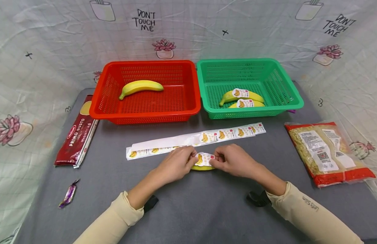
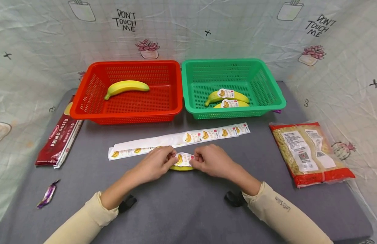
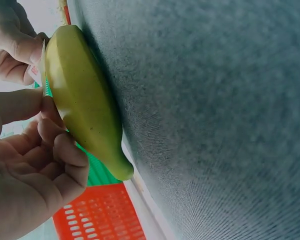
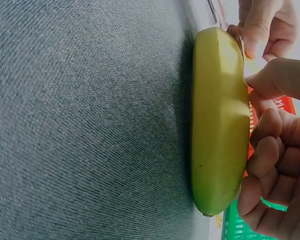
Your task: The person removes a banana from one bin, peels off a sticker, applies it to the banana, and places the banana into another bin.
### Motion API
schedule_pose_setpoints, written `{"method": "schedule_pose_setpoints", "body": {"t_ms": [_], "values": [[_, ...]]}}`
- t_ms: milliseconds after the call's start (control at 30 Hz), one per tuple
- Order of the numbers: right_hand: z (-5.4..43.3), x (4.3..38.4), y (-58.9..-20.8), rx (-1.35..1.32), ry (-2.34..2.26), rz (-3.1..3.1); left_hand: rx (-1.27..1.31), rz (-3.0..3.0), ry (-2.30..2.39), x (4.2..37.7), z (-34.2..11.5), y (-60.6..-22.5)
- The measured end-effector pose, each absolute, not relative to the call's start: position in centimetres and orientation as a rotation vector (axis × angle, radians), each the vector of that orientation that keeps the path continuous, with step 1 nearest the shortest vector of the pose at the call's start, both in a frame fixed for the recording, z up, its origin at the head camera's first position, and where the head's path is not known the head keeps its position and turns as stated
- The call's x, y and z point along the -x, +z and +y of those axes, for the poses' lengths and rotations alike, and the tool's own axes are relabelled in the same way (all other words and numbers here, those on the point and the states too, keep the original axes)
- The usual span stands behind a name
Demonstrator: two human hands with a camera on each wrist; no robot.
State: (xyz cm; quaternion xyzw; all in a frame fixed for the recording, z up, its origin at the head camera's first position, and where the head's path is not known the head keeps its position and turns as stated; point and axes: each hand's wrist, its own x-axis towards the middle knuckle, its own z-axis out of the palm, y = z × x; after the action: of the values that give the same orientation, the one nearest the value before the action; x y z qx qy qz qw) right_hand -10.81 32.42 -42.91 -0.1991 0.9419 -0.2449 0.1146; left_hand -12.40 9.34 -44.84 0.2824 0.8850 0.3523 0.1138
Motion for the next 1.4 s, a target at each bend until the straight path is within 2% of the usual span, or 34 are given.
{"method": "schedule_pose_setpoints", "body": {"t_ms": [633, 967, 1400], "values": [[32.7, 11.2, -43.2, 0.561, -0.775, 2.74, -0.754, 2.695, 0.998, 12.0, 9.0, -45.4], [32.6, 11.2, -43.2, 0.555, -0.782, 2.738, -0.873, 2.672, 0.917, 11.5, 8.7, -45.4], [32.9, 11.0, -43.1, 0.548, -0.801, 2.704, -0.874, 2.611, 0.946, 12.3, 8.6, -45.7]]}}
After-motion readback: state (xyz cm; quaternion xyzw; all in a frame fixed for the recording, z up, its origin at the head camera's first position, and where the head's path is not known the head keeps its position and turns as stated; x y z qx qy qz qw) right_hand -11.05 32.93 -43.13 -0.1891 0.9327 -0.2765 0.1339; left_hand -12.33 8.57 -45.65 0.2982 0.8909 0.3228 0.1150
